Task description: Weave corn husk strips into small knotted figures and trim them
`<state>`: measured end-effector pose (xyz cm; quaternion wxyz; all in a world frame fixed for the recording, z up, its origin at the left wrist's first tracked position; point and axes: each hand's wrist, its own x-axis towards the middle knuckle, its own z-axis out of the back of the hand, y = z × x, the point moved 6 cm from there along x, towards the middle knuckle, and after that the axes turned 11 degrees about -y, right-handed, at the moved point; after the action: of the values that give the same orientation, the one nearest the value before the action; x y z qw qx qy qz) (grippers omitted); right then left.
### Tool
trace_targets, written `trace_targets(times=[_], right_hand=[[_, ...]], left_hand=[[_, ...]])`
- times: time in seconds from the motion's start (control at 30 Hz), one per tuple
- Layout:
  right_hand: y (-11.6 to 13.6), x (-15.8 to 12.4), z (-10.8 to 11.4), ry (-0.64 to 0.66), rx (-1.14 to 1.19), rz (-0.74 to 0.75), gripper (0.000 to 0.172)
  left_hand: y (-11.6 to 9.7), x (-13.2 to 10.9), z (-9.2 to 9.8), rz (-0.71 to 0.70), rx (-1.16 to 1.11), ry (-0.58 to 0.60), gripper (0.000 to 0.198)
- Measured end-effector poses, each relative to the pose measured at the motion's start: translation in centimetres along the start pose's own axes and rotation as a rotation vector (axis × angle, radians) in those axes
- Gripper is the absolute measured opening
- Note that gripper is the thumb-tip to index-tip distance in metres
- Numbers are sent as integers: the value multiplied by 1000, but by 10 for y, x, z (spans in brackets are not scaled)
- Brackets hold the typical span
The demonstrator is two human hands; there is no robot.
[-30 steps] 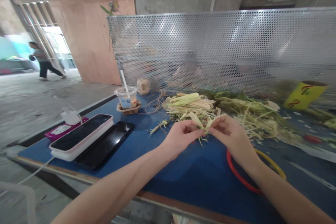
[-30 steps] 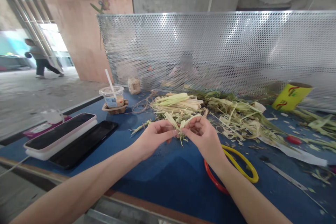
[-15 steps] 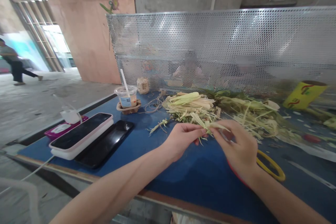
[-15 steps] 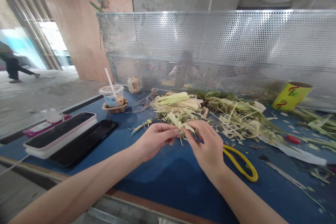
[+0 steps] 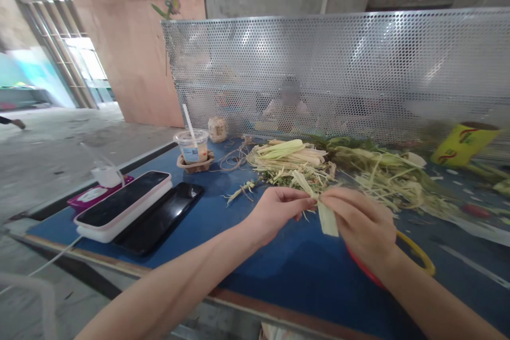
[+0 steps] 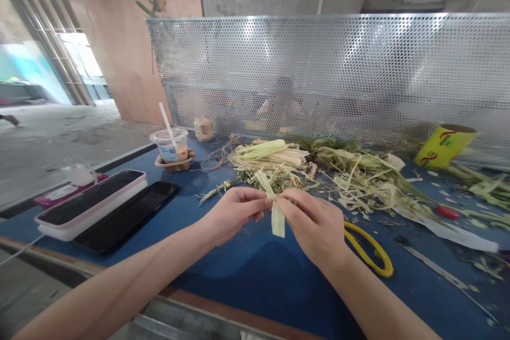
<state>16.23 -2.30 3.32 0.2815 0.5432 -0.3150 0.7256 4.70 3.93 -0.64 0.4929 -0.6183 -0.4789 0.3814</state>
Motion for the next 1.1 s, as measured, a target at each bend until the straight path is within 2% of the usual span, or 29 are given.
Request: trace_targets(times=[0.13,0.37,0.5,0.6,0.7,0.87,0.97,1.1], right_hand=[[0,0,3,6,7,20,21],[-8,-3,-5,253,-157,-9,26],[-15,-3,-15,409,-7,-75,29],[-11,0,-21,497,96,-52,33],[-9,5,-21,478,146,-63,32],[-14,11,-12,260,182,-241,14],[-21,10,-10,187,198,-427,6],[-33,1,-14,228,219,-719,12]], left_hand=[[1,0,-1,31,-29,28,21],[2,-1,-1,69,-35,32,19],[0,0,4,4,56,-8,20],[-4,1,6,-58,100,-32,20],[-5,0,6,-82,96,-31,20],[-6,-2,-2,-145,111,34,24],[-11,-3,-3,-265,180,35,24],[-15,-4,-2,-399,350,41,21]])
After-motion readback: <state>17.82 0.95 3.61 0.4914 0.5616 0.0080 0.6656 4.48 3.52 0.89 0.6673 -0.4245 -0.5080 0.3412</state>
